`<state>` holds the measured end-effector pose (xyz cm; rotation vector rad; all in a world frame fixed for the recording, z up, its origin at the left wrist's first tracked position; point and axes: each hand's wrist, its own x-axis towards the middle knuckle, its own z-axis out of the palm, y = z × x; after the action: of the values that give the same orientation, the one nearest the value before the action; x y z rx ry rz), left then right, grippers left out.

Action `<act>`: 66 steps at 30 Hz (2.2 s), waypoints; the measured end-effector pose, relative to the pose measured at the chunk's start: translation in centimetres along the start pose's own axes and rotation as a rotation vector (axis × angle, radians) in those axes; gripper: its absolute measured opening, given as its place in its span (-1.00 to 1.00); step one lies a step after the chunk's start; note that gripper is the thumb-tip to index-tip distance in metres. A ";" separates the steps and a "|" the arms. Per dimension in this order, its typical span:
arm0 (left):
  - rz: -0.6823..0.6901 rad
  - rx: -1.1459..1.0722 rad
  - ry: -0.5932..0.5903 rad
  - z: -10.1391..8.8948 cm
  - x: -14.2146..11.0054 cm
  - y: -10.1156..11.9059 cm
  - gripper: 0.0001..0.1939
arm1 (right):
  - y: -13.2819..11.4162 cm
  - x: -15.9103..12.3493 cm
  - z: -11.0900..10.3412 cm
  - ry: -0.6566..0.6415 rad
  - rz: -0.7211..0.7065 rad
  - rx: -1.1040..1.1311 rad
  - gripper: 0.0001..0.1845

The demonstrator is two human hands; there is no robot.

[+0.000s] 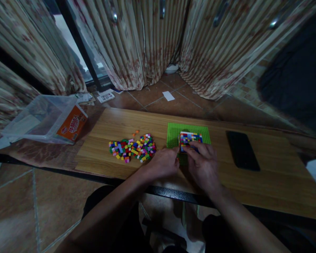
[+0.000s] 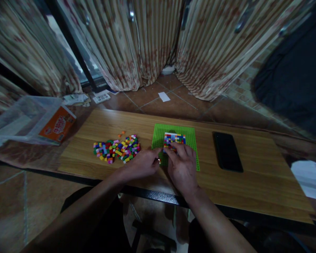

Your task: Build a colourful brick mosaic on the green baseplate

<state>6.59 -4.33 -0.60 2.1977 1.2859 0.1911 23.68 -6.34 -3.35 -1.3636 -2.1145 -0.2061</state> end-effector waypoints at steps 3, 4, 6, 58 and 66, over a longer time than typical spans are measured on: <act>-0.002 0.088 0.004 0.3 -0.2 0.3 -0.59 | -0.1 -0.1 -0.1 -0.020 -0.024 -0.070 -0.70; 0.007 0.111 0.003 0.5 -0.2 0.4 -0.58 | -0.1 -0.1 -0.2 -0.024 -0.034 -0.094 -0.70; 0.030 0.141 0.001 1.0 -0.2 0.6 -0.58 | -0.3 -0.2 -0.3 -0.031 -0.050 -0.141 -0.72; 0.015 -0.716 0.178 -0.3 0.8 -1.0 -0.56 | -0.7 0.8 -1.1 -0.049 0.264 0.542 -0.78; 0.065 -0.823 0.269 0.2 0.8 0.2 -0.83 | -0.8 0.7 -1.0 -0.030 0.397 0.648 -0.82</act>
<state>7.24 -3.76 -0.78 1.5248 1.0058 0.8934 23.16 -6.55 -2.02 -1.3310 -1.6588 0.6098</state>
